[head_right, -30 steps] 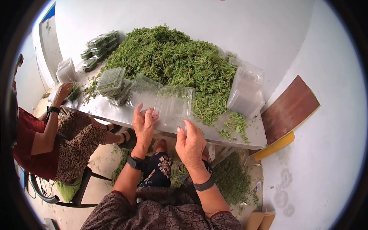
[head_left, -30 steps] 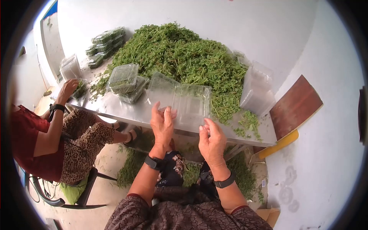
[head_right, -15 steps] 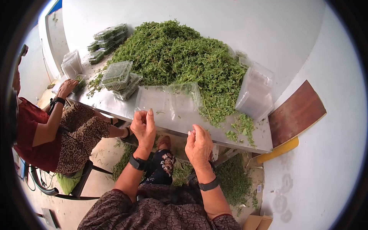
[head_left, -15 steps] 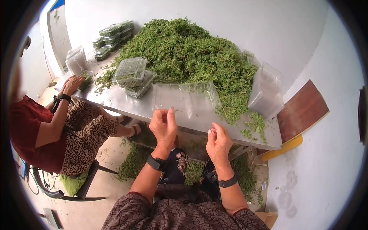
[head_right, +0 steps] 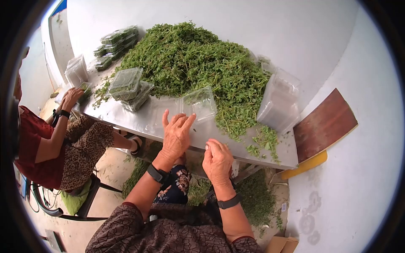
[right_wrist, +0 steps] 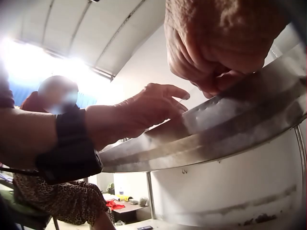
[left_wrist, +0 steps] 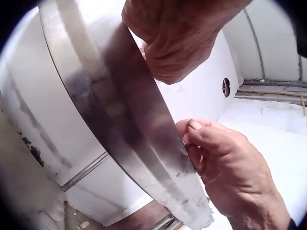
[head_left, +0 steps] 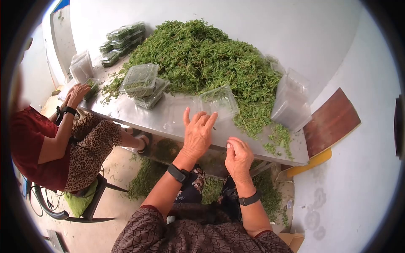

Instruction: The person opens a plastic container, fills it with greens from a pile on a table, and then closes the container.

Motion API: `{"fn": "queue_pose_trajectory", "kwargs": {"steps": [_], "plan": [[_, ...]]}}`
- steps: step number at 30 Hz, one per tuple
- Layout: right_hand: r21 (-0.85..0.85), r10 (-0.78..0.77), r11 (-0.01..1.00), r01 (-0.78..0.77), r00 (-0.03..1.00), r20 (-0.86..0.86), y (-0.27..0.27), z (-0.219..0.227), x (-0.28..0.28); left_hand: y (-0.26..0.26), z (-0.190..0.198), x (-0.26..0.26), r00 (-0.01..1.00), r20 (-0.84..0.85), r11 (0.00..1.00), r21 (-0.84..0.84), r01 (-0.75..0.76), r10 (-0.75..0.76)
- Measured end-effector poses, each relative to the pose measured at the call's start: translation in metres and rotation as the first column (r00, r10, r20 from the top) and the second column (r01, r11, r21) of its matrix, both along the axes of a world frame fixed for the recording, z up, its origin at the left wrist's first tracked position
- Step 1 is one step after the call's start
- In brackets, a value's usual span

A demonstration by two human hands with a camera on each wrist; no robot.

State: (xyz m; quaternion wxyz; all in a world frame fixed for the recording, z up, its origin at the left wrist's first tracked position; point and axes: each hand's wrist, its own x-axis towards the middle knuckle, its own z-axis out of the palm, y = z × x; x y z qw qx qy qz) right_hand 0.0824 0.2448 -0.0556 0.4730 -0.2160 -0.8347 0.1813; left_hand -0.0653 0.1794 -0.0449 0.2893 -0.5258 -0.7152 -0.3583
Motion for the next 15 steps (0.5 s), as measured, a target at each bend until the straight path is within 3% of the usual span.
{"fn": "queue_pose_trajectory", "kwargs": {"steps": [2,4,12,14,15], "plan": [[0.015,0.009,1.000,-0.009,1.000,-0.001,0.000,0.000,0.001,0.000,0.000,-0.004,1.000,-0.031,0.999,-0.033,0.000,-0.001],[0.022,0.002,1.000,-0.002,1.000,-0.004,0.001,-0.001,0.001,0.000,0.003,-0.008,0.991,-0.134,0.998,0.053,-0.023,0.030],[0.029,0.016,0.999,-0.016,1.000,-0.025,0.003,-0.002,0.001,-0.003,0.004,-0.018,0.991,-0.126,0.994,0.102,-0.029,0.041],[-0.114,0.111,0.987,-0.112,0.994,-0.012,0.009,-0.001,0.005,-0.005,0.006,-0.017,0.995,-0.096,0.993,0.121,-0.006,0.017],[-0.109,0.109,0.988,-0.109,0.994,-0.008,0.012,0.005,0.007,-0.006,0.006,-0.019,0.996,-0.093,0.992,0.127,-0.004,0.016]]}}
